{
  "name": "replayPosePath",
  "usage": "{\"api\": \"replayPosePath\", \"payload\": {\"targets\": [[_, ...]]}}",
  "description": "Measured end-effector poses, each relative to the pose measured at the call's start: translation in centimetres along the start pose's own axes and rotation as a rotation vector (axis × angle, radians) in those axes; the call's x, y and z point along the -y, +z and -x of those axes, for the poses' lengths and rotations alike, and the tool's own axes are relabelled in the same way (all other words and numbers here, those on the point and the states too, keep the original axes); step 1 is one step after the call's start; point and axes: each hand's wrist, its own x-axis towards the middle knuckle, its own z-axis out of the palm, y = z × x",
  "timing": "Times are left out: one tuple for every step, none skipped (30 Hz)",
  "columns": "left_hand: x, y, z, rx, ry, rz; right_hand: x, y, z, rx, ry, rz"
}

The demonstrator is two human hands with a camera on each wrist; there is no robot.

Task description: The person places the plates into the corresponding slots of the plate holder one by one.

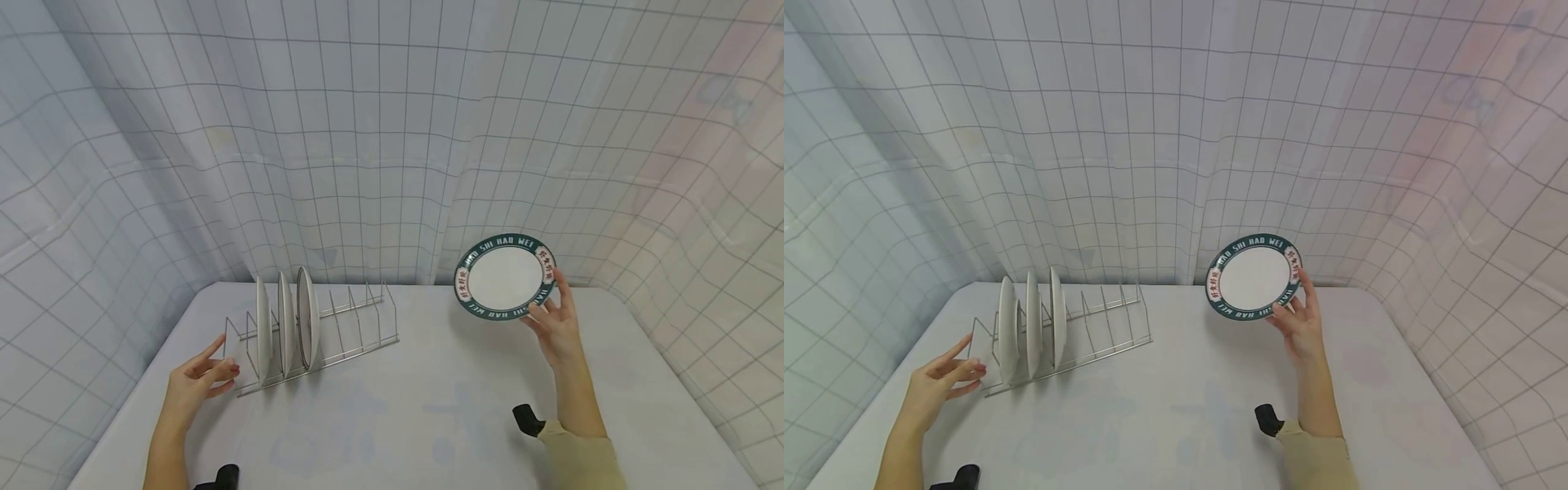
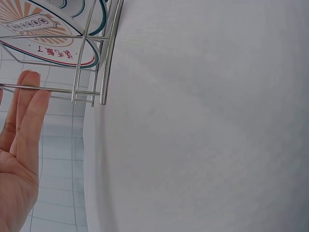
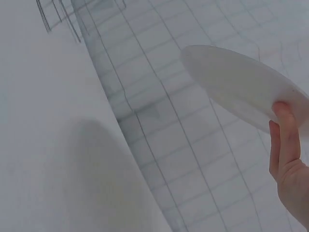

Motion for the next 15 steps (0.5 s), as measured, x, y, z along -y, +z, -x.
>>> {"api": "replayPosePath", "payload": {"targets": [[0.0,0.0,0.0,0.002,0.001,0.005,-0.2,0.8,-0.2,0.023,0.005,0.005],[0.0,0.0,0.0,0.003,0.003,0.008,-0.4,1.7,-0.4,0.046,0.012,0.01],[0.1,0.0,0.0,0.006,0.005,0.013,-0.6,2.6,-0.6,0.066,0.02,0.02],[0.1,0.0,0.0,0.008,0.008,0.017,-0.8,3.4,-0.7,0.085,0.033,0.027],[0.1,0.0,0.0,0.01,0.012,0.022,-1.1,4.3,-0.8,0.1,0.049,0.042],[0.1,0.0,0.0,0.012,0.015,0.028,-1.4,5.2,-0.9,0.115,0.066,0.054],[0.2,0.1,0.1,0.013,0.019,0.031,-1.7,6.0,-1.0,0.128,0.085,0.063],[0.2,0.1,0.1,0.015,0.023,0.033,-2.0,6.9,-1.0,0.142,0.103,0.072],[0.2,0.1,0.1,0.016,0.027,0.038,-2.4,7.7,-1.1,0.157,0.119,0.077],[0.1,0.1,0.1,0.017,0.032,0.042,-2.8,8.5,-1.1,0.173,0.135,0.079],[0.1,0.1,0.1,0.018,0.035,0.042,-3.2,9.3,-1.1,0.19,0.15,0.08],[0.1,0.1,0.1,0.02,0.039,0.045,-3.6,10.0,-1.1,0.209,0.163,0.075],[0.1,0.1,0.2,0.022,0.042,0.046,-4.0,10.8,-1.1,0.225,0.173,0.076],[0.1,0.2,0.2,0.023,0.044,0.048,-4.4,11.4,-1.1,0.242,0.182,0.08],[0.0,0.2,0.2,0.024,0.046,0.051,-4.9,12.1,-1.1,0.26,0.189,0.093]]}}
